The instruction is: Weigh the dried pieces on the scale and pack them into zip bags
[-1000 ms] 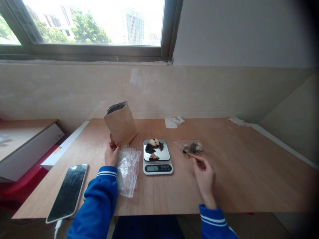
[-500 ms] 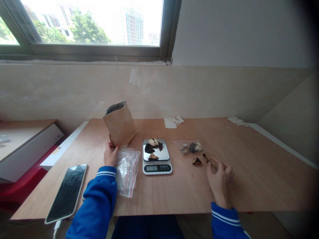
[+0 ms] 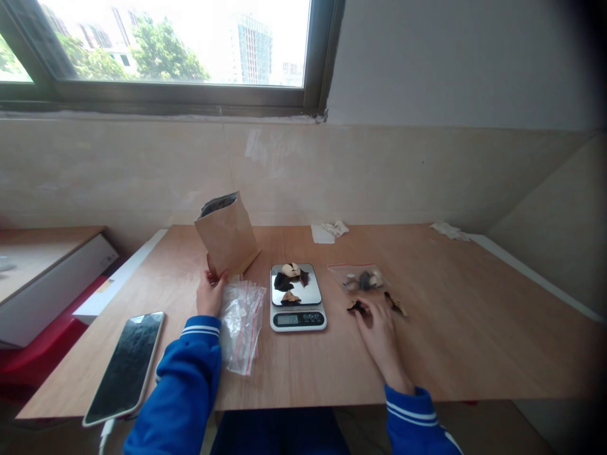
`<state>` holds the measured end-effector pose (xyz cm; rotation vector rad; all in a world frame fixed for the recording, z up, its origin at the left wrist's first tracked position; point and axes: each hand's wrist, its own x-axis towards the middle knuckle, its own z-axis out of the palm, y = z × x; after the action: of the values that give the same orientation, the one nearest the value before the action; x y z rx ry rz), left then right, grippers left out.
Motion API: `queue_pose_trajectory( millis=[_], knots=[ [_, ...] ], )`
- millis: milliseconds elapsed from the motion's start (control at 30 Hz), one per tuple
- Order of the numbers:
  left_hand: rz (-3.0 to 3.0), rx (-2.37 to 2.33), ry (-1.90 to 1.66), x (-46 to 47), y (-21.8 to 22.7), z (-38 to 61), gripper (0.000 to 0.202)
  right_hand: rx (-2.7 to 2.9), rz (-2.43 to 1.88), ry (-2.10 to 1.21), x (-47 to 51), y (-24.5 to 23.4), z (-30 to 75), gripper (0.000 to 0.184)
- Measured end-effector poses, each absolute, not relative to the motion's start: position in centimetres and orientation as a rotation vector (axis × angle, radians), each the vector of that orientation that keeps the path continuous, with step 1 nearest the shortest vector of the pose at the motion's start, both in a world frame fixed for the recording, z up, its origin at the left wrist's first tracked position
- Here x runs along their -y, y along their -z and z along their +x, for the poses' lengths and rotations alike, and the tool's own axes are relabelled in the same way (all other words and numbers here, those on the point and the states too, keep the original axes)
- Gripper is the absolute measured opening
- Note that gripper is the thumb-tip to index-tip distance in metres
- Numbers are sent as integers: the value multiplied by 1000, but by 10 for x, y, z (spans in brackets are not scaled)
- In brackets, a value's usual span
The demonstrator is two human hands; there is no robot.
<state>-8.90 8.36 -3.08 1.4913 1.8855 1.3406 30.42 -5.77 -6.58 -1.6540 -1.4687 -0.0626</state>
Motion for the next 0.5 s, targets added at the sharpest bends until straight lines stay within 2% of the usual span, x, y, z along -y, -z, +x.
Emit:
queue_pose_trajectory(
  millis=[500],
  knots=[
    [1489, -1891, -1318, -82, 30, -89, 48, 1442, -1540, -76, 29, 29, 253, 31]
  ],
)
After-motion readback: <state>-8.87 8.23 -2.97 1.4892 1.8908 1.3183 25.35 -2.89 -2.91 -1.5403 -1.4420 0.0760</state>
